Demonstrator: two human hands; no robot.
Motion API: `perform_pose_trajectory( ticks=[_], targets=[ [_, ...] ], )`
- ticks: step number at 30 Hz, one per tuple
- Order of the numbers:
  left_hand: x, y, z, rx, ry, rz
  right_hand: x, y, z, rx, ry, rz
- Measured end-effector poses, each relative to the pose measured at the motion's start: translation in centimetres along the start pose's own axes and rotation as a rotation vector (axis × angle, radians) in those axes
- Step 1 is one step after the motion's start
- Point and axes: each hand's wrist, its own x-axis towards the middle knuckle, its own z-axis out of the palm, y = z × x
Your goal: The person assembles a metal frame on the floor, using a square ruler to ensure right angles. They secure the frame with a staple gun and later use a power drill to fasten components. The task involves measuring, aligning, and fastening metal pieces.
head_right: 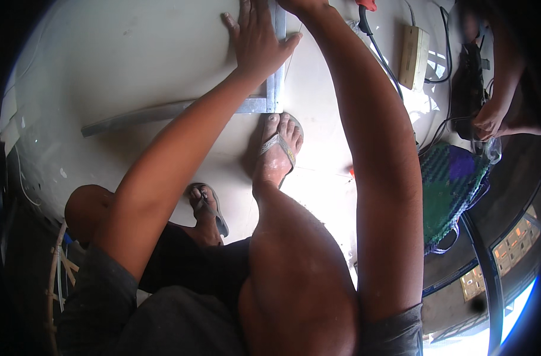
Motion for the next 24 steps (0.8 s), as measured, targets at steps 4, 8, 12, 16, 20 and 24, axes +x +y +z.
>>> perform_pose_trajectory(
  ticks=[4,8,12,16,20,24],
  targets=[
    [-1.1,0.6,0.6,0.098,0.063,0.113,-0.5,-0.2,-0.6,0.099,0.026,0.111],
    [-0.8,1.2,0.5,0.039,0.005,0.118,-3.5,-2.5,-5.1,0.221,0.21,0.238],
    [-1.4,-0.2,0.2,0.034,0.027,0.107,-14.0,-7.0,-7.3,0.424,0.116,0.586],
    [-0.8,-1.0,3.2,0.239,0.285,0.195,-22.9,-10.5,-6.4,0.392,-0.092,0.809],
    [-1.1,0.0,0.5,0.014,0.002,0.141,-24.0,-12.6,-5.8,0.34,-0.159,0.749],
    [-0.9,-0.1,0.4,0.014,-0.009,0.147,-25.3,-13.6,-4.7,0.322,-0.137,0.705]
  ],
)
